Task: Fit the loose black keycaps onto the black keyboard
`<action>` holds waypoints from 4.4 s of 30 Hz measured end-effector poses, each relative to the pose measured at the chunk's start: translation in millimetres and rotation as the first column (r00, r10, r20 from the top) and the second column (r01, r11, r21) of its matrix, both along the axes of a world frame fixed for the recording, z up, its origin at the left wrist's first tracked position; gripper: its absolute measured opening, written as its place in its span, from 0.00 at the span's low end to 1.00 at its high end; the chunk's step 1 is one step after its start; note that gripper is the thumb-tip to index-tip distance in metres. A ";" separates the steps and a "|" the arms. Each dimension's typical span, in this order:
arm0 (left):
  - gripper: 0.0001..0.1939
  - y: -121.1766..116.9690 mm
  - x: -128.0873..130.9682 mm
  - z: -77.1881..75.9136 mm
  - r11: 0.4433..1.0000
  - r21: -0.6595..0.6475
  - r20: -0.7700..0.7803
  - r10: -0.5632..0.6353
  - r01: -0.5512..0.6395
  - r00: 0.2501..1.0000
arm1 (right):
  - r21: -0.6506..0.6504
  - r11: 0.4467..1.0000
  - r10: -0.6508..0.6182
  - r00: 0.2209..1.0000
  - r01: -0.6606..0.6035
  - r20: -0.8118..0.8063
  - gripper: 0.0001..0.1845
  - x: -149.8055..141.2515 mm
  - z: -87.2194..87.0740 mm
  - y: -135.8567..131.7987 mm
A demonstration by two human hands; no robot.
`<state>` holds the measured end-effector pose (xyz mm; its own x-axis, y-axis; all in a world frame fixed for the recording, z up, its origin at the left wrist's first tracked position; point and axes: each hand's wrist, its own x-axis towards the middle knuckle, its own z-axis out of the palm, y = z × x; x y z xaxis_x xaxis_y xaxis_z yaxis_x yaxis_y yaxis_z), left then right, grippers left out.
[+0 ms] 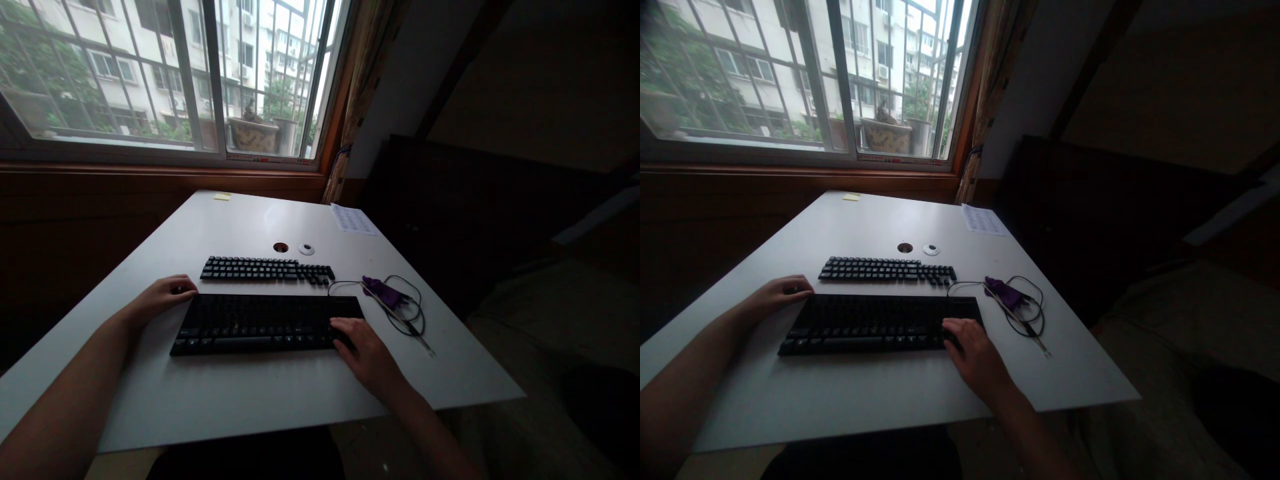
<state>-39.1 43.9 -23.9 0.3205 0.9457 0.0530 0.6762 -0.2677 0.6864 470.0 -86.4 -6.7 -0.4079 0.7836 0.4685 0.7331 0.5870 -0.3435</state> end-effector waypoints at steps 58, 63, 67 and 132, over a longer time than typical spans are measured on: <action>0.22 4.4 -8.0 -6.6 1.000 -0.015 -0.017 -0.016 0.016 1.000 | 0.109 0.994 -0.033 0.975 0.009 0.220 0.28 -9.7 -21.7 -24.9; 0.23 3.3 -6.2 -5.0 1.000 -0.018 -0.010 -0.020 0.020 1.000 | 0.102 0.995 -0.025 0.973 0.001 0.230 0.28 -9.6 -21.5 -23.1; 0.23 3.7 -5.9 -5.5 1.000 -0.008 -0.021 -0.012 0.012 1.000 | 0.102 0.995 -0.007 0.969 -0.019 0.248 0.28 -9.2 -22.9 -21.6; 0.25 -2.3 -1.7 3.5 0.999 0.037 0.000 -0.003 0.003 1.000 | 0.049 0.966 -0.256 0.898 0.255 0.357 0.13 -45.6 1.6 128.2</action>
